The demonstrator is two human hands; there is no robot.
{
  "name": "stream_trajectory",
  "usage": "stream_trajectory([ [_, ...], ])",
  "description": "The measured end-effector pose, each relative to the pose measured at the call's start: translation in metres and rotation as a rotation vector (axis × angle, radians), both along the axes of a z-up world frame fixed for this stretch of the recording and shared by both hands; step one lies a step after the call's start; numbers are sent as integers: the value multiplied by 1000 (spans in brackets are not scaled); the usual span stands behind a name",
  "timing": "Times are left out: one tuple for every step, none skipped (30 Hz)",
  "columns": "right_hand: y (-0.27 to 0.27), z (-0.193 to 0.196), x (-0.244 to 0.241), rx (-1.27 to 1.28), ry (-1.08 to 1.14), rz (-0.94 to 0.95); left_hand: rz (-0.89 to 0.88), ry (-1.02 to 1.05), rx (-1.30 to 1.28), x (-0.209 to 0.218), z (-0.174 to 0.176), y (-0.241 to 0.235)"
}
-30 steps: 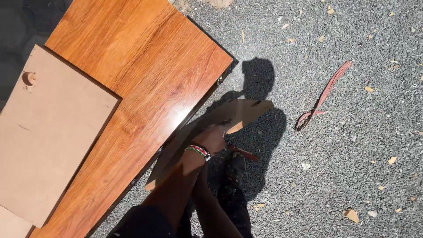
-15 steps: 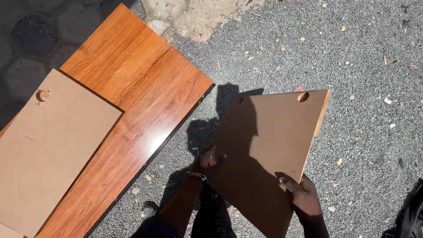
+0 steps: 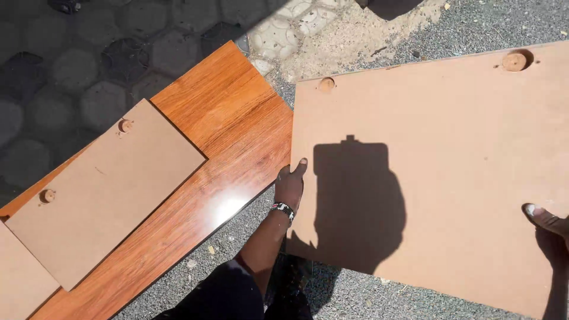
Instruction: The person aligns and fits wooden panels together to form a furniture structure. They then use masking tape and a red marker to label specific circular holes on the panels with letters.
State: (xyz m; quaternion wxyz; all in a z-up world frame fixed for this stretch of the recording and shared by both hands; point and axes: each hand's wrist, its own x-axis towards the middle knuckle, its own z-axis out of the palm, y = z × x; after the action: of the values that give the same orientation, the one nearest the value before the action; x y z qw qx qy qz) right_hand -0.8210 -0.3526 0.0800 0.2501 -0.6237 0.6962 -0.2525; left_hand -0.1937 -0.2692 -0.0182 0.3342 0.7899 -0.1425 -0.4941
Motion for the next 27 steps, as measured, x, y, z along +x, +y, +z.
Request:
stream_trajectory([
  [-11,-19,29,-81,54,67,33,-27,19,13,-11,2],
  [-45,9,95,-78,53,77,43,-28,22,28,-3,12],
  [-65,38,165,61,-54,-77,85,-81,13,41,5,13],
  [-71,63,238,203,-162,-228,127,-134,4,56,12,14],
  [-89,59,266,200,-160,-221,134,-132,2,74,30,17],
  [-107,53,297,203,-232,-200,60,-212,45,93,47,20],
  [-125,46,331,213,-303,-172,-8,-293,96,115,64,27],
  [-140,38,344,218,-301,-159,5,-291,101,129,72,25],
  [-159,29,365,235,-311,-141,-53,-329,107,148,80,24],
  [-178,19,389,253,-320,-124,-112,-366,114,169,87,23],
  [-192,13,405,264,-315,-100,-89,-363,125,179,95,22],
  [-207,6,423,254,-297,-93,-117,-384,75,189,102,19],
  [-224,-1,440,239,-278,-90,-150,-404,20,201,108,12],
  [-236,-9,454,245,-272,-71,-131,-400,27,206,82,10],
  [-245,-15,466,228,-241,-35,-205,-579,-180,208,58,12],
  [-256,-20,477,210,-210,1,-280,-757,-386,208,36,13],
  [-262,-30,495,212,-204,17,-264,-756,-380,216,29,12],
  [-270,-40,510,240,-255,38,-357,-849,-515,222,22,10],
  [-274,-48,520,263,-306,51,-460,-938,-658,226,17,8],
  [-277,-53,534,262,-300,57,-451,-937,-658,227,-3,10],
  [-282,-60,551,280,-157,117,-546,-1050,-509,227,-23,13],
  [-286,-68,566,295,-12,176,-639,-1155,-353,227,-44,15],
  [-293,-80,575,295,-11,184,-632,-1157,-348,231,-35,23],
  [-299,-92,582,291,67,216,-652,-1198,-288,233,-25,31],
  [-308,-99,586,278,144,241,-671,-1241,-238,234,-15,34],
  [-307,-105,601,270,146,243,-663,-1245,-243,238,-14,36],
  [-304,-107,611,305,91,267,-603,-1197,-246,236,-12,40],
])
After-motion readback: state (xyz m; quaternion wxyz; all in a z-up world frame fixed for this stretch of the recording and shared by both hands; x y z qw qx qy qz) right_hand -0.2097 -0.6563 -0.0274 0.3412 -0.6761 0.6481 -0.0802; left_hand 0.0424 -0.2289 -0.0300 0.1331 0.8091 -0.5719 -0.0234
